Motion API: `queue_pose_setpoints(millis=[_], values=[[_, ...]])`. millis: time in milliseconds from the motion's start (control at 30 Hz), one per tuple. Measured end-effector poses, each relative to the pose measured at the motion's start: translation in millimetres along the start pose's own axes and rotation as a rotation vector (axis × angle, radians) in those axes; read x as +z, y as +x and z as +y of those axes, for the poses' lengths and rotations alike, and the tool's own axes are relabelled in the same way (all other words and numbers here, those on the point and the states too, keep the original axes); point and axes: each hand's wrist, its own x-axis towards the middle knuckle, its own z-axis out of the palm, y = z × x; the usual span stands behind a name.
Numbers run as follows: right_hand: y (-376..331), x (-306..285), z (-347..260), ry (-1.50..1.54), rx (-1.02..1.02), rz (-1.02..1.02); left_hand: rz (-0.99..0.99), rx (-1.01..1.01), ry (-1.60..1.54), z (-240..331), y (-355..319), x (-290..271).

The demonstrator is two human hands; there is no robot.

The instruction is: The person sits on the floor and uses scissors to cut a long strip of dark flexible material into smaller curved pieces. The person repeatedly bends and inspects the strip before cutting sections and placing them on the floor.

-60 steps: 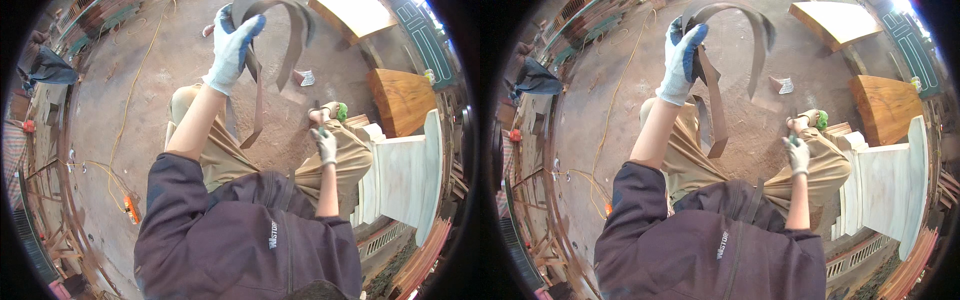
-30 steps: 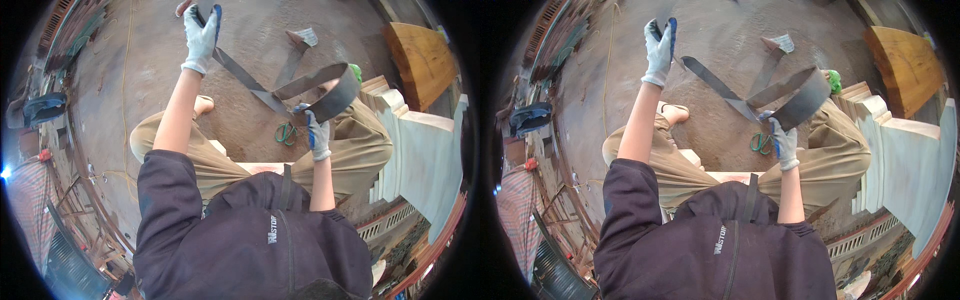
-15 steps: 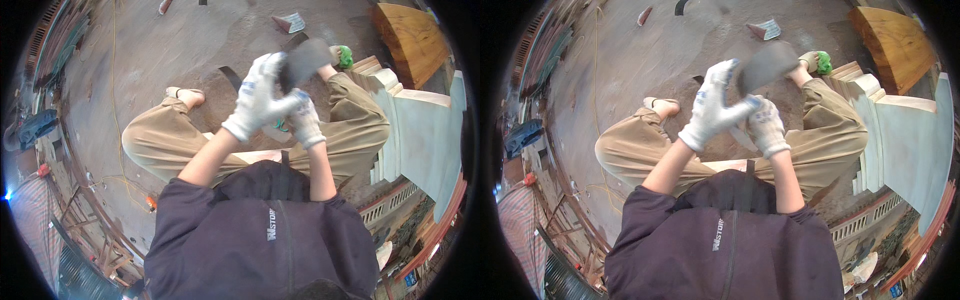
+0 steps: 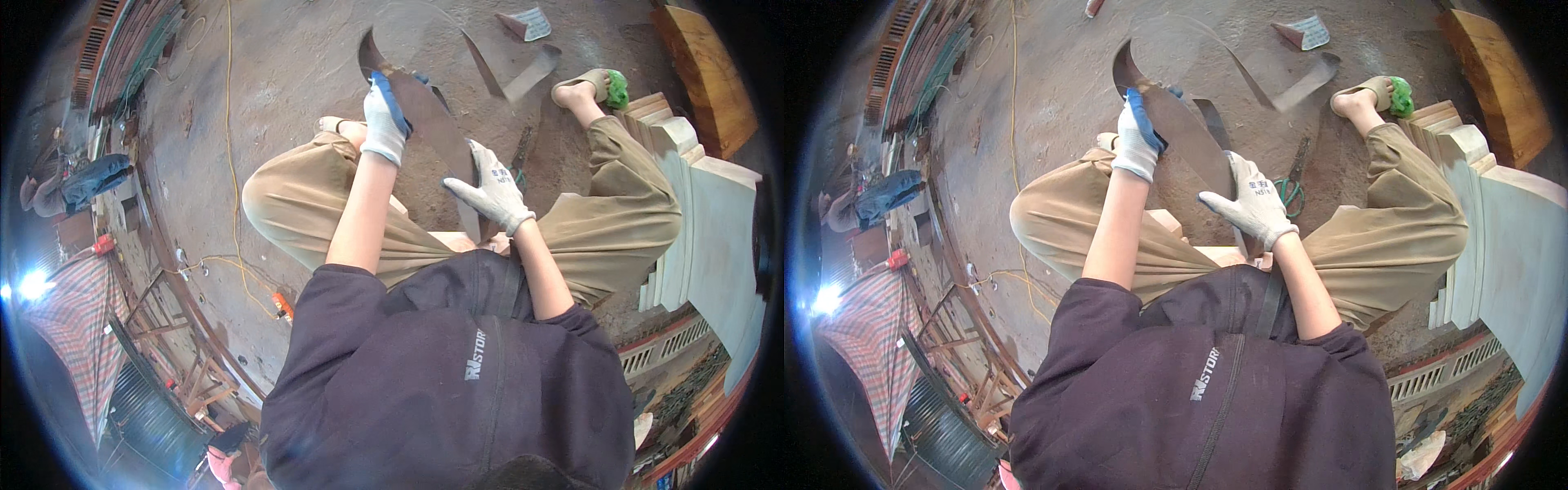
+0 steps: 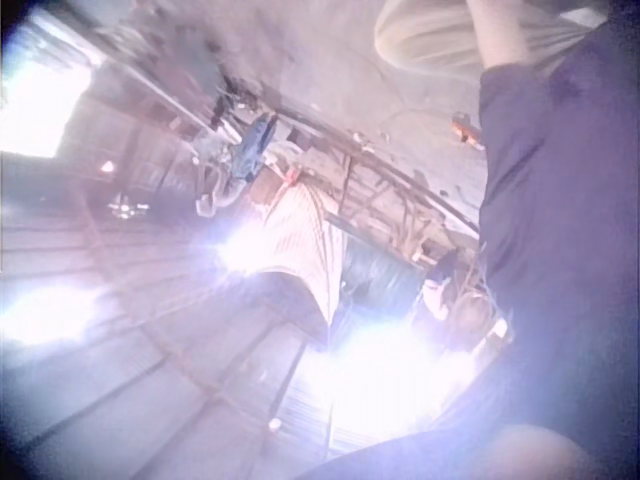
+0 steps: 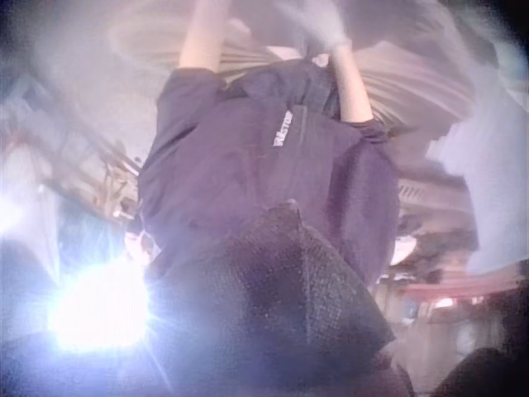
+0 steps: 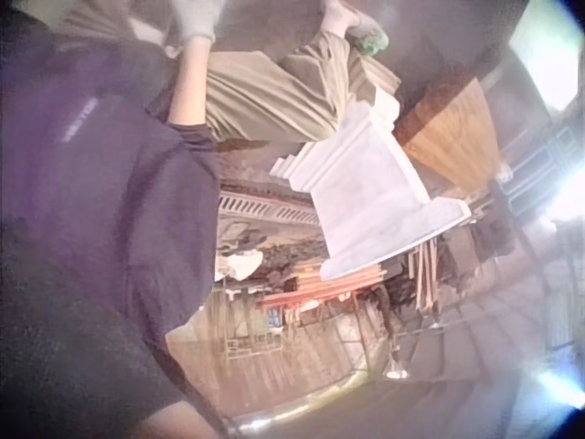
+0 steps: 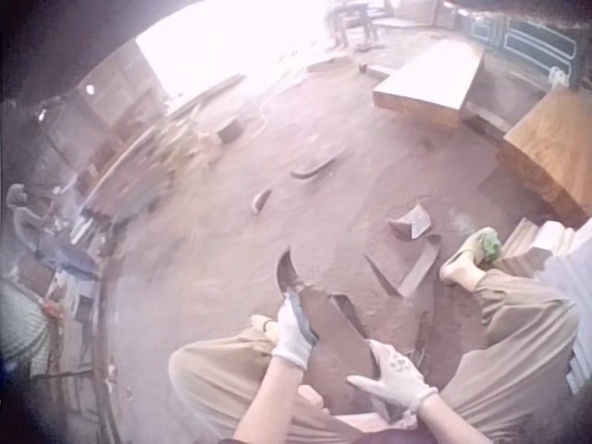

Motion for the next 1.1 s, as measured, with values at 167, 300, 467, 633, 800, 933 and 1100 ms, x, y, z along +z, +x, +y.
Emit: queue_pose_setpoints(millis=[167, 300, 467, 633, 800, 933, 1100], values=[[-0.2, -2.2, -3.6, 0.375, 0.13, -0.122, -0.024, -0.166, -0.412, 1.9, 4.2, -8.4], [3.2, -6.7, -3.0, 0.379, 0.133, -0.082, -0.112, -0.254, -0.497, 8.8, 0.7, -13.3], [0.2, -3.1, 1.8, 0.619, 0.232, -0.083, -0.301, -0.394, -0.448, 15.5, -10.4, -5.1], [2.5, -23.9, -19.8, 0.467, -0.159, 0.095, -0.282, -0.243, -0.084, 12.2, -19.6, 1.9], [5.5, -52.6, -55.5, 0.394, -0.276, 0.155, -0.028, 0.381, 0.429, -9.0, -3.5, -22.3], [14.6, -66.9, -69.1, 0.332, -0.341, 0.145, -0.068, 0.424, 0.398, 25.9, -32.9, -7.3], [25.5, -64.5, -76.9, 0.628, -0.183, 0.047, -0.397, 0.3, -0.085, 52.5, -57.5, 11.7]])
